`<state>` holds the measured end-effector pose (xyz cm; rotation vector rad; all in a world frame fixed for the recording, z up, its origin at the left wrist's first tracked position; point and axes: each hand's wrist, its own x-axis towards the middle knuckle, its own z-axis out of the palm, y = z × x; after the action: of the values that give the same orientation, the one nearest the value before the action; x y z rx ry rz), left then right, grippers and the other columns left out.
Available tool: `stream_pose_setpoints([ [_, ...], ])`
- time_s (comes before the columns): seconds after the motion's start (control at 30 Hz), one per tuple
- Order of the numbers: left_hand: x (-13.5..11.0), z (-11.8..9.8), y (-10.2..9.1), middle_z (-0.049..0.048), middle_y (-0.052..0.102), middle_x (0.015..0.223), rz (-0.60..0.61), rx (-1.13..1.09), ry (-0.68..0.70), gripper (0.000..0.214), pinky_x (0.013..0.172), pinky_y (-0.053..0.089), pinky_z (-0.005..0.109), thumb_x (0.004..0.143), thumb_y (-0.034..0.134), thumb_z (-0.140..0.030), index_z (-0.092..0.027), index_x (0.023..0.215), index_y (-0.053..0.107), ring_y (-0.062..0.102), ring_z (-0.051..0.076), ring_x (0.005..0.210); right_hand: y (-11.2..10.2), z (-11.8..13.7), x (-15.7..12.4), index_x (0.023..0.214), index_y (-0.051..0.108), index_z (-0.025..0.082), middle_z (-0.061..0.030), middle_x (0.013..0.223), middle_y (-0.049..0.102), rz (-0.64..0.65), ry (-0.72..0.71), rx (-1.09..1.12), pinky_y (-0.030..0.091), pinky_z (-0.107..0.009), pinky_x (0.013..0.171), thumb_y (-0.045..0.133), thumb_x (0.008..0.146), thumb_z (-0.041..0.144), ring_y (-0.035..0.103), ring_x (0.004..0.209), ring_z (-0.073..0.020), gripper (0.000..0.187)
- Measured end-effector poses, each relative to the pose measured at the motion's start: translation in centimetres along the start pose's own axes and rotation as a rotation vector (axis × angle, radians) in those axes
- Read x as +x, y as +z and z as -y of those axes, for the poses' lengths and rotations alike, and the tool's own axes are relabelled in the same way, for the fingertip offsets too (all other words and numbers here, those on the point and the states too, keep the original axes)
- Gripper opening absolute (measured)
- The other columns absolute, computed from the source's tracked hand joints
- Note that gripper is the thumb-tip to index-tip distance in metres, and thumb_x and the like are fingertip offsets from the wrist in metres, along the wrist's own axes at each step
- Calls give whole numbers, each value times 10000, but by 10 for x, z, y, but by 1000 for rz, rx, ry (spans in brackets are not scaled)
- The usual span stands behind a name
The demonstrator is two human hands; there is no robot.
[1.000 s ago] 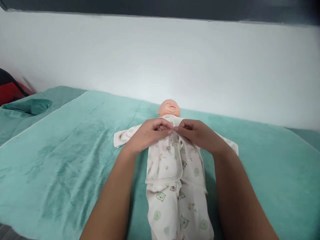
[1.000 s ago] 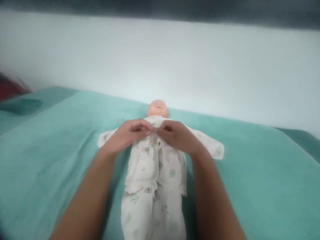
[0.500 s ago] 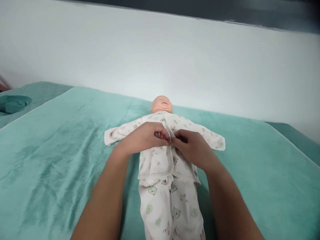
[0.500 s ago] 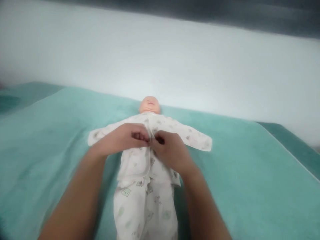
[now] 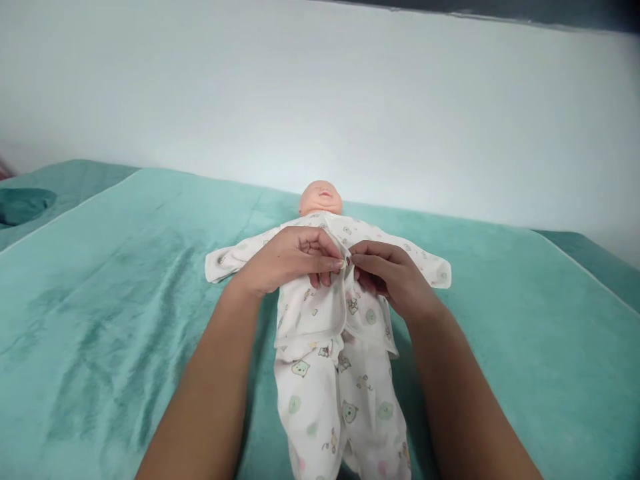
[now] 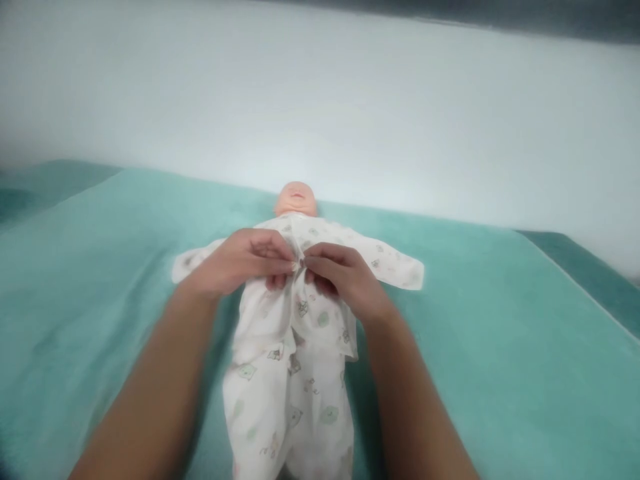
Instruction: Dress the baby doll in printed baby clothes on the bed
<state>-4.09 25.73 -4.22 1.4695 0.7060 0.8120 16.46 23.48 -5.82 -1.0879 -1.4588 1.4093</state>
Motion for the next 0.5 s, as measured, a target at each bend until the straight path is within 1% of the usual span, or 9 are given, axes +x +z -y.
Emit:
stream_pose_setpoints([
  [0.17,1,4,-4,17,695,658,1,-52,-16,114,541,558,210,790,773,-219,-127,823,716,658,113,574,-4,-3,0,818,706,186,9,686,600,54,-38,25,280,-239,459,683,859,384,447,507,-74,204],
  [0.3,2,4,-4,16,695,647,5,-66,-28,108,538,559,202,788,777,-213,-127,820,722,656,108,568,-4,-5,1,854,708,193,28,652,578,59,-54,10,287,-234,452,727,828,385,441,498,-74,195],
  [0.5,5,5,-2,-2,674,615,-22,-92,-23,109,504,546,196,794,768,-206,-128,801,692,639,99,523,-4,-6,2,862,667,199,55,633,544,58,-71,-39,296,-225,453,777,768,315,431,497,-69,185],
])
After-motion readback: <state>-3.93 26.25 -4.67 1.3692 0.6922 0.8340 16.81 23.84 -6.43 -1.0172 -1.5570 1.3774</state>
